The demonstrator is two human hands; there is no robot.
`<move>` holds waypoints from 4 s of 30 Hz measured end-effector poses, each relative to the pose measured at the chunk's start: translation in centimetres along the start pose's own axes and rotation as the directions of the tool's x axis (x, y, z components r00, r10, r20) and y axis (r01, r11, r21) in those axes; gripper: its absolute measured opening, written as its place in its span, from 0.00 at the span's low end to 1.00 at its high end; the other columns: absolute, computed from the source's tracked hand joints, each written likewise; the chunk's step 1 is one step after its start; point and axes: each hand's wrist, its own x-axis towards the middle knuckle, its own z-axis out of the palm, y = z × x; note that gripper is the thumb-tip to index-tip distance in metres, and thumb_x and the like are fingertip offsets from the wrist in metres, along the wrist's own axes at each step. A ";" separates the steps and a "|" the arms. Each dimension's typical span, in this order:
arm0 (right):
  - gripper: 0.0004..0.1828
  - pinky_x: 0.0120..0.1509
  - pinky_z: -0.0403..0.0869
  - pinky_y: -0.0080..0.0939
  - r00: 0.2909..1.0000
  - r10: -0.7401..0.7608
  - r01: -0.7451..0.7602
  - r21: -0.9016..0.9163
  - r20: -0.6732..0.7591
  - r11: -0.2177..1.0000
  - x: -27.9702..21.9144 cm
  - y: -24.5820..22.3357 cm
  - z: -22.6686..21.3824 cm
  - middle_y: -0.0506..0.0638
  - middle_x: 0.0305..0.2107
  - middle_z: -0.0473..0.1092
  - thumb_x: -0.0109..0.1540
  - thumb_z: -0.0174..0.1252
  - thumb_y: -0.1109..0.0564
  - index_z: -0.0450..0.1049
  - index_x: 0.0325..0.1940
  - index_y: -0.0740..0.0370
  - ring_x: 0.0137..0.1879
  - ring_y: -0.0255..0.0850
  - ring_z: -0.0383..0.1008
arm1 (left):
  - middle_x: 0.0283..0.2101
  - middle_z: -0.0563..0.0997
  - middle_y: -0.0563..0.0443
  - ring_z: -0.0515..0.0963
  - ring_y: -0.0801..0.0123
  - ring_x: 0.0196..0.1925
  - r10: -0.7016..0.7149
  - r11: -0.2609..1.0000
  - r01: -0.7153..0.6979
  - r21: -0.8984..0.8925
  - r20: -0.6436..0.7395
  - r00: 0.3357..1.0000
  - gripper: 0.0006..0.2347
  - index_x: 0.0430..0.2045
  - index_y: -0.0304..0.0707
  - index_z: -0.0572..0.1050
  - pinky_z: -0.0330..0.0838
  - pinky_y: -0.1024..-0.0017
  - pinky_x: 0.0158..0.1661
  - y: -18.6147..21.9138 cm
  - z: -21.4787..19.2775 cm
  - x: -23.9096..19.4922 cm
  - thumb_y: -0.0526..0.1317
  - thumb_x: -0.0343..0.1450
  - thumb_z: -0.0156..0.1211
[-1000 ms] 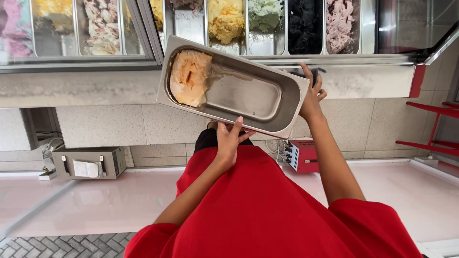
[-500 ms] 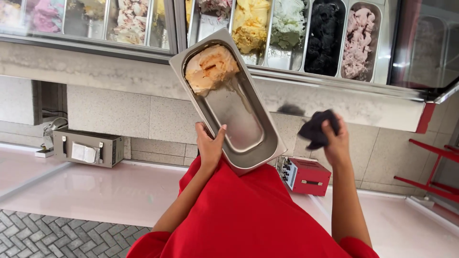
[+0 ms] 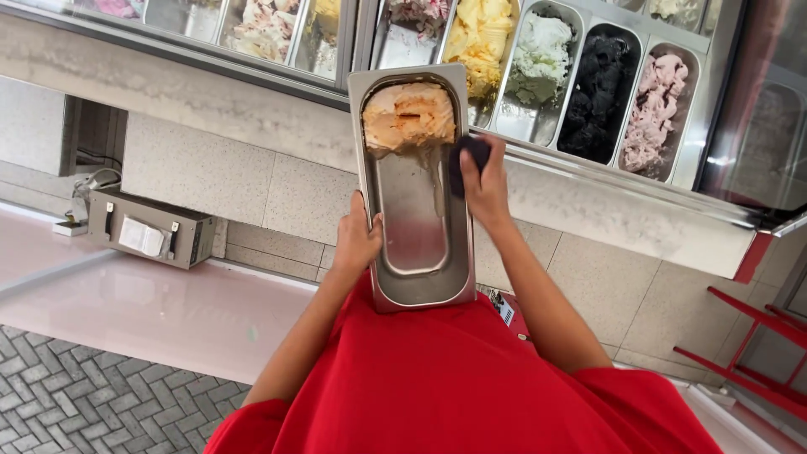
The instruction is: Cleaning and organizing metal ice cream containers within a display freezer unit using a cloth.
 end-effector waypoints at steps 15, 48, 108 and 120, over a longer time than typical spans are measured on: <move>0.11 0.33 0.73 0.35 0.895 0.090 -0.248 0.318 0.437 0.915 13.0 0.4 -4.6 0.49 0.26 0.67 0.69 0.62 0.50 0.72 0.51 0.56 0.30 0.39 0.73 | 0.36 0.82 0.31 0.80 0.31 0.45 0.051 0.986 -0.111 0.124 0.414 0.909 0.15 0.47 0.46 0.68 0.72 0.44 0.40 1.2 -8.7 6.4 0.43 0.69 0.61; 0.31 0.59 0.73 0.59 0.403 0.364 0.338 -0.506 0.840 0.793 19.4 -7.6 -3.2 0.63 0.41 0.78 0.53 0.71 0.33 0.75 0.52 0.49 0.53 0.63 0.77 | 0.39 0.80 0.26 0.78 0.27 0.47 -0.419 0.894 0.366 -0.260 -0.191 0.888 0.27 0.44 0.45 0.66 0.70 0.40 0.45 -0.9 -6.8 -1.9 0.70 0.73 0.39; 0.49 0.68 0.66 0.57 0.826 0.561 -0.545 -0.318 -0.045 0.776 -3.1 -3.5 -18.5 0.66 0.55 0.71 0.46 0.73 0.35 0.67 0.71 0.36 0.65 0.64 0.68 | 0.22 0.64 0.38 0.66 0.57 0.30 -0.081 0.961 -0.044 -0.275 -0.428 0.900 0.23 0.23 0.46 0.60 0.67 0.61 0.40 7.2 -3.0 7.3 0.63 0.80 0.38; 0.35 0.64 0.69 0.48 0.910 0.412 -0.413 -0.010 -0.045 0.911 -2.6 -0.7 -15.4 0.54 0.52 0.71 0.53 0.75 0.46 0.74 0.65 0.39 0.58 0.46 0.71 | 0.29 0.73 0.20 0.68 0.21 0.36 0.097 0.982 -0.131 -0.138 -0.232 0.968 0.26 0.28 0.35 0.67 0.62 0.39 0.39 2.9 -6.0 11.1 0.61 0.81 0.36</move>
